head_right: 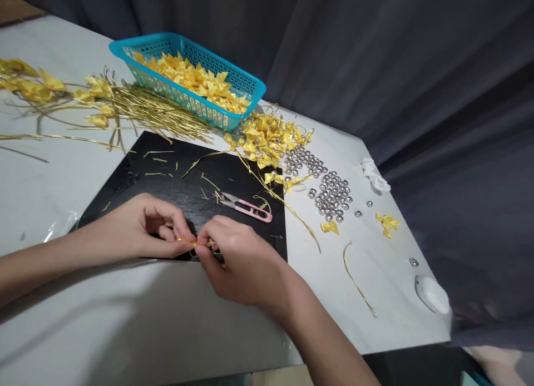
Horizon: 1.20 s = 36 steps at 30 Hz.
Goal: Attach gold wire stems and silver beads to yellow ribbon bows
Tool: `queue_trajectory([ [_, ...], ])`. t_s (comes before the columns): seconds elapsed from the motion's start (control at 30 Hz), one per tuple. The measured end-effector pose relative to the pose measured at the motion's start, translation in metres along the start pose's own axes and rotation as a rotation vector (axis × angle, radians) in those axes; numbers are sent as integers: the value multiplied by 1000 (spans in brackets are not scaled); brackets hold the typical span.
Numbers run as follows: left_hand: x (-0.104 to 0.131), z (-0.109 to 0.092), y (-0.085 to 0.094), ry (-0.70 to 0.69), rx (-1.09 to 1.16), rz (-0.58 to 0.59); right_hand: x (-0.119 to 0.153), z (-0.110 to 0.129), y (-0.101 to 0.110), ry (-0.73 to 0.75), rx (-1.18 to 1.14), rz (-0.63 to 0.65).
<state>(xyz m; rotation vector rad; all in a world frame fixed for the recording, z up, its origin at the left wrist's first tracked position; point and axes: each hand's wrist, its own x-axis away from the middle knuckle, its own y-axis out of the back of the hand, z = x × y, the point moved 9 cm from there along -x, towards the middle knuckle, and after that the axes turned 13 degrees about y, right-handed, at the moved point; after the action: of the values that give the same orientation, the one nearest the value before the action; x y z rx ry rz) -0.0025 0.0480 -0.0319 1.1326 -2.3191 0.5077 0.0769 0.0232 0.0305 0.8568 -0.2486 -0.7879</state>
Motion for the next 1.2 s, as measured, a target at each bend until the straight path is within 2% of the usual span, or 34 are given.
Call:
queue_trajectory([
  [0.13, 1, -2, -1, -31, -26, 9, 0, 0, -1, 13, -28, 3],
  [0.3, 3, -6, -4, -71, -19, 57, 0, -4, 4, -32, -78, -52],
  [0.63, 0, -2, 1, -48, -52, -2, -1, -8, 4, -91, -91, -95],
  [0.97, 2, -5, -3, -40, -49, 42, 0, -6, 7, -98, -100, -143],
  [1.2, 3, -7, -3, -38, -30, 28, -1, -10, 5, -128, -113, -168],
])
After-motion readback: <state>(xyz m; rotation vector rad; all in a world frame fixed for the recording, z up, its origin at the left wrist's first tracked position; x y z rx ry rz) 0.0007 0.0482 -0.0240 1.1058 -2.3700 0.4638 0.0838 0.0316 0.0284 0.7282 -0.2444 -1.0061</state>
